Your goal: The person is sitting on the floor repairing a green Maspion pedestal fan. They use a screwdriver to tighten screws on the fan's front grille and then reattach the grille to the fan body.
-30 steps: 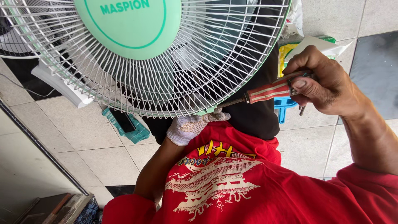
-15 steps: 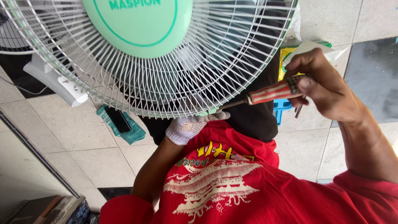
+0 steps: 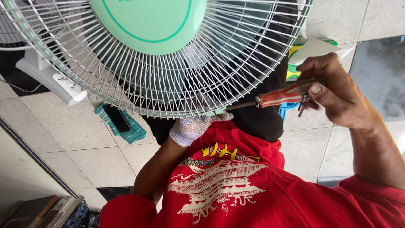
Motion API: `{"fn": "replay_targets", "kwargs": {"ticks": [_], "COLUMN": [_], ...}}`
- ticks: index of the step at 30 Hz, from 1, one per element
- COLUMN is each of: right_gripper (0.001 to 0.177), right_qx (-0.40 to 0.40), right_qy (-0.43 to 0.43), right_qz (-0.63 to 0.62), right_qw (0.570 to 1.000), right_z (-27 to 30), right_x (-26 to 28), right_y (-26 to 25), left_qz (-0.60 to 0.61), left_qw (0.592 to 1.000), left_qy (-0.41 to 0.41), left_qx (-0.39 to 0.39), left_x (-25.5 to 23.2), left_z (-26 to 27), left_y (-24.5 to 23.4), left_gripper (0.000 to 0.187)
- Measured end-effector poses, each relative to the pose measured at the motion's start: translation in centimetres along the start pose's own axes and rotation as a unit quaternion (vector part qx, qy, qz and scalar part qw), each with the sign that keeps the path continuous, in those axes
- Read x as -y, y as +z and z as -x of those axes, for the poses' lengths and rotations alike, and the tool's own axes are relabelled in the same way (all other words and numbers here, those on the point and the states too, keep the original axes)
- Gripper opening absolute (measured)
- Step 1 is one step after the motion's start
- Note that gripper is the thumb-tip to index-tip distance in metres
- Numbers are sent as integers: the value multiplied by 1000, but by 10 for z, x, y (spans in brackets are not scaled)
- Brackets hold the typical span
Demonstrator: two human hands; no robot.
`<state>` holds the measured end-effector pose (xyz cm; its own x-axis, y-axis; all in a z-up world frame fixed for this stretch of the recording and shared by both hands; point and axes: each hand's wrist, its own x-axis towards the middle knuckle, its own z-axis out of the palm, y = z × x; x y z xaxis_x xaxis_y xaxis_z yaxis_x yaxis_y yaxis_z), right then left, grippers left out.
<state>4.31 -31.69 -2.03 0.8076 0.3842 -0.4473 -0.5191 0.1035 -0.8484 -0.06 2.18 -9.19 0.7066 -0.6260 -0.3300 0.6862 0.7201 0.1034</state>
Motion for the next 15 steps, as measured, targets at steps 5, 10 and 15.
{"fn": "replay_targets", "kwargs": {"ticks": [5, 10, 15], "right_gripper": [36, 25, 30], "right_qx": [52, 23, 40], "right_qy": [-129, -14, -72], "right_qz": [72, 84, 81], "right_qw": [988, 996, 993], "right_z": [-8, -7, -2], "right_x": [11, -2, 3], "right_y": [-2, -2, -6], "left_qz": [64, -2, 2], "left_qw": [998, 1000, 1000], "left_qy": [-2, 14, 13], "left_qx": [-17, -1, -17], "left_x": [2, 3, 2], "left_z": [-1, 1, 0], "left_y": [0, 2, 4], "left_gripper": [25, 20, 29]}}
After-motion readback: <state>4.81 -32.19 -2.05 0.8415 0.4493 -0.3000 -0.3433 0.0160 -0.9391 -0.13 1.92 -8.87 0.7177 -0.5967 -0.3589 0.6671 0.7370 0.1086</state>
